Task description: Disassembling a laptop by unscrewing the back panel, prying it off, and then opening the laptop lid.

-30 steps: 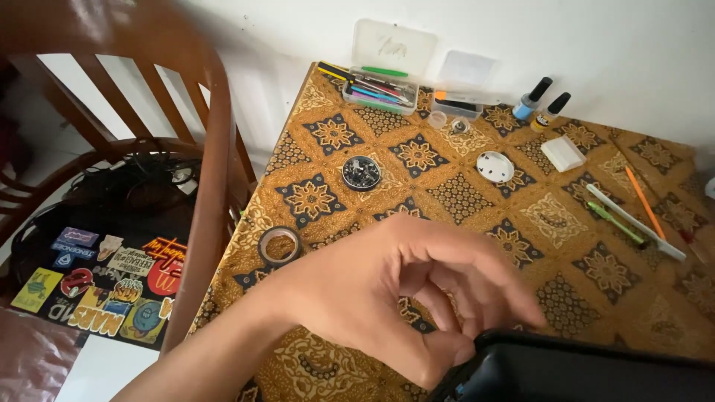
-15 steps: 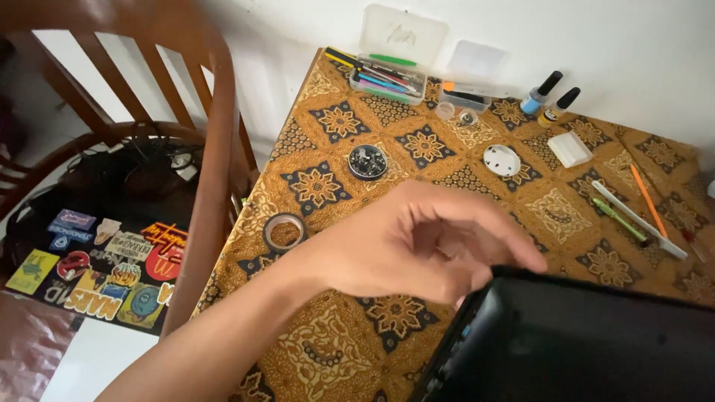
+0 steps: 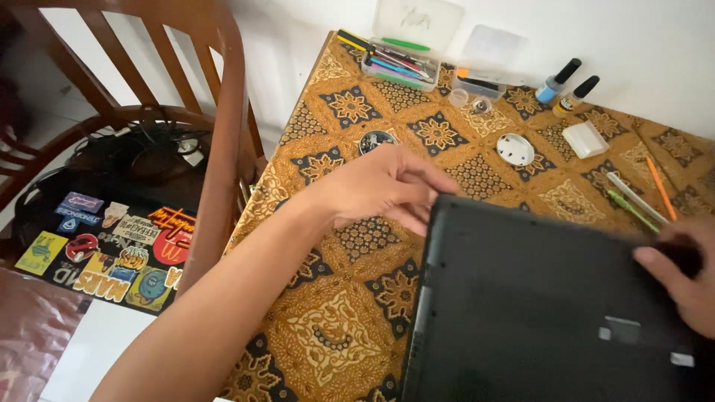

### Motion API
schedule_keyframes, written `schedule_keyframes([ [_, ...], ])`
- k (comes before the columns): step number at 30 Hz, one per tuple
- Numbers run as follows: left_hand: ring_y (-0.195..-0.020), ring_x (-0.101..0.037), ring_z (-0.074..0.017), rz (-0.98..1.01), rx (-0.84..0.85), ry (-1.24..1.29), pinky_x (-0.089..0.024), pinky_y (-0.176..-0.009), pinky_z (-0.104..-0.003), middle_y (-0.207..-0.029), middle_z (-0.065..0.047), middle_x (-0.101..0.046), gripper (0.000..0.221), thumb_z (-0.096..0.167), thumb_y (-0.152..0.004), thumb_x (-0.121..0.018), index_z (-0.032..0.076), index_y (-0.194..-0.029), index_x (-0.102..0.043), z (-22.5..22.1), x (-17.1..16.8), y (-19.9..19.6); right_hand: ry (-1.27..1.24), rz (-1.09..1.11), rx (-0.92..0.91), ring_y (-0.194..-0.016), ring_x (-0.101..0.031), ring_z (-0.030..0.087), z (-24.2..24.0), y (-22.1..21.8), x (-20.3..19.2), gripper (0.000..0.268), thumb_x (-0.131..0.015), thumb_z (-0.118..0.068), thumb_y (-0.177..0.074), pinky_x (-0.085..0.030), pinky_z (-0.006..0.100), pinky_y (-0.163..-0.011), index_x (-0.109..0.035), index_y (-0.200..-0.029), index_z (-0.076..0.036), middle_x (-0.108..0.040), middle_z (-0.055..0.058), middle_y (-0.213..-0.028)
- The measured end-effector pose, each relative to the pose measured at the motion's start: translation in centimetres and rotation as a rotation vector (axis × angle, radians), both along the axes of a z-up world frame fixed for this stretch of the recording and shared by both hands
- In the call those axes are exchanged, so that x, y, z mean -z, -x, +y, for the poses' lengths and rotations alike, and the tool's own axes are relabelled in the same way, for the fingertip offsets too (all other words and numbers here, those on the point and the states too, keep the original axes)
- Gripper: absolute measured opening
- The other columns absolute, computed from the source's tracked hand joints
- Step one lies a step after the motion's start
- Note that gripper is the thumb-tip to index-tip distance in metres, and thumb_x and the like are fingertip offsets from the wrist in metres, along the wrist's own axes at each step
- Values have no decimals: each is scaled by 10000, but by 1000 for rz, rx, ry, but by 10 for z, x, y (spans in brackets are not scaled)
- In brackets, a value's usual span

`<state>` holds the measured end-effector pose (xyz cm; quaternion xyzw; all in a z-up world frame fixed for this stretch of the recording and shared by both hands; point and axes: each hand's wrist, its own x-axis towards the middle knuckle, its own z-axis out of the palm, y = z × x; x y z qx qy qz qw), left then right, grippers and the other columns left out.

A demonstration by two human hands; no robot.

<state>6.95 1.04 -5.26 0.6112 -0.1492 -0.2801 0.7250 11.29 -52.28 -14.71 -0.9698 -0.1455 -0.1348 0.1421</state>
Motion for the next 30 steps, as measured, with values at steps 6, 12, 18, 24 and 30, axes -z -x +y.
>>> schedule_keyframes([
  [6, -923, -787, -309, 153, -98, -287, -689, -876, -356, -1135, -272, -766, 387, 43, -934, -516, -95, -1242, -707, -9, -3, -1, 58, -33, -77, -907, -512, 311, 40, -1, 0, 400, -762, -319, -955, -383, 415, -896, -539, -1008, 8, -519, 143, -931],
  [12, -515, -125, -138, -375, -78, -693, -131, -573, -350, -568, 5, -152, 715, 348, -1000, -814, 175, -606, -242, -24, 19, 12, 314, 211, 61, -703, -524, 245, 71, -2, -5, 450, -645, -514, -977, -394, 392, -719, -516, -844, -104, -534, 89, -761],
  [18, -1475, -235, -523, -431, -58, -1038, -289, -1136, -661, -1548, -336, -302, 1074, 691, -918, -732, -92, -1533, -329, -63, 31, 35, 403, 181, -1, -723, -596, 231, 97, 4, -25, 432, -600, -550, -985, -436, 390, -970, -625, -820, -151, -619, 27, -783],
  [24, -1165, -517, -459, -933, -168, -1472, -389, -1028, -526, -1220, -278, -584, 993, 886, -978, -484, -70, -1211, -620, -85, 60, 40, 431, 291, 101, -927, -548, 221, 93, 2, -21, 524, -526, -670, -976, -450, 355, -781, -603, -843, -169, -626, 14, -855],
  [30, -1111, -518, -409, -1002, -451, -1217, -470, -916, -512, -1154, -196, -583, 780, 744, -978, -546, -3, -1191, -619, -93, 77, 34, 282, 313, 29, -740, -478, 220, 108, 11, -39, 513, -604, -578, -1000, -412, 355, -793, -534, -789, -116, -538, 58, -760],
])
